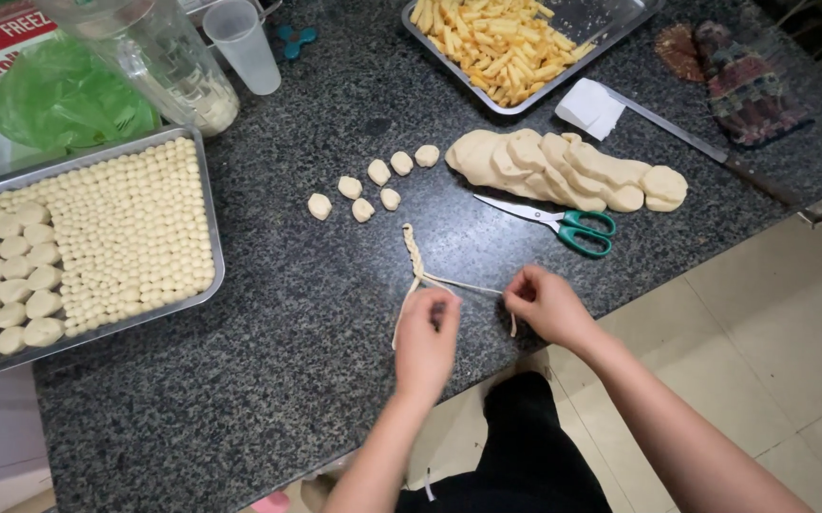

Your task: Rolling small pieces of dough into long thin strips and cutting them with scissors on a countertop

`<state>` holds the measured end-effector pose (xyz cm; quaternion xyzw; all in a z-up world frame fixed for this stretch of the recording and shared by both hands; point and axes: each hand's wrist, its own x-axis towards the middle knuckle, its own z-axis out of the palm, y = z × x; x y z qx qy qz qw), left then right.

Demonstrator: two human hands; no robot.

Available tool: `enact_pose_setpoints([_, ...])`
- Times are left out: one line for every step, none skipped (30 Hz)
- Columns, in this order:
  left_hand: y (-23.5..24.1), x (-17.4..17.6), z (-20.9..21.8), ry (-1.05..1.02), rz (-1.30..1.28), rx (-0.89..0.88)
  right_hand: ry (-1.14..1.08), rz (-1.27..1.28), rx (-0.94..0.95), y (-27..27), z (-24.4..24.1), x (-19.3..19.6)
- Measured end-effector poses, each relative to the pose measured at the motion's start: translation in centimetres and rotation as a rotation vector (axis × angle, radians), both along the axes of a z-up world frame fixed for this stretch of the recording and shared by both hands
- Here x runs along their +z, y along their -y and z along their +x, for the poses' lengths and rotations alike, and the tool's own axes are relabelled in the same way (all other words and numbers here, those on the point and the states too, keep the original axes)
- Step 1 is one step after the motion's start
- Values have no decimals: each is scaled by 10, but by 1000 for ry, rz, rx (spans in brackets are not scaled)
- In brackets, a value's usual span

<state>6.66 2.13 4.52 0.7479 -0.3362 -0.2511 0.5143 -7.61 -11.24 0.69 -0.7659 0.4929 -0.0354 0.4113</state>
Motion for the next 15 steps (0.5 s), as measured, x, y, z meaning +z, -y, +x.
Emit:
enact_pose_setpoints([-1, -6, -6, -1, 1, -1, -1, 1, -1, 1, 1, -4])
enact_pose_setpoints([-1, -13, -13, 109, 91, -23, 75, 34, -44, 4, 2, -7])
enact_pose_setpoints([0, -19, -19, 220, 180, -46, 150, 67, -87, 6, 3, -11])
enact_pose_setpoints([2, -29, -22, 218, 179, -46, 149, 66, -87, 8, 4, -10])
enact_pose_setpoints([4, -39, -25, 347, 188, -47, 239, 132, -149, 9, 6, -9])
enact_pose_setpoints([6, -49, -27, 477, 196, -46, 331, 198, -209, 10, 8, -8])
enact_pose_setpoints([7, -51, -29, 477, 195, -45, 331, 197, -208, 9, 13, 3])
enact_pose_setpoints([9, -53, -31, 555, 195, -37, 370, 198, -244, 8, 19, 14])
enact_pose_setpoints([11, -56, -33, 632, 195, -30, 410, 199, -281, 8, 24, 26])
enact_pose_setpoints([12, -55, -36, 632, 194, -28, 409, 198, -279, 3, 31, 39])
enact_pose_setpoints([14, -55, -39, 669, 217, -11, 463, 208, -258, -2, 37, 53])
enact_pose_setpoints([15, -55, -41, 707, 241, 7, 517, 219, -236, -7, 44, 66])
enact_pose_setpoints([16, -58, -43, 708, 241, 9, 517, 219, -234, -15, 52, 73])
enact_pose_setpoints([17, -61, -46, 791, 272, 22, 556, 209, -172, -22, 58, 80])
enact_pose_setpoints([19, -64, -49, 875, 303, 35, 594, 199, -110, -29, 65, 87])
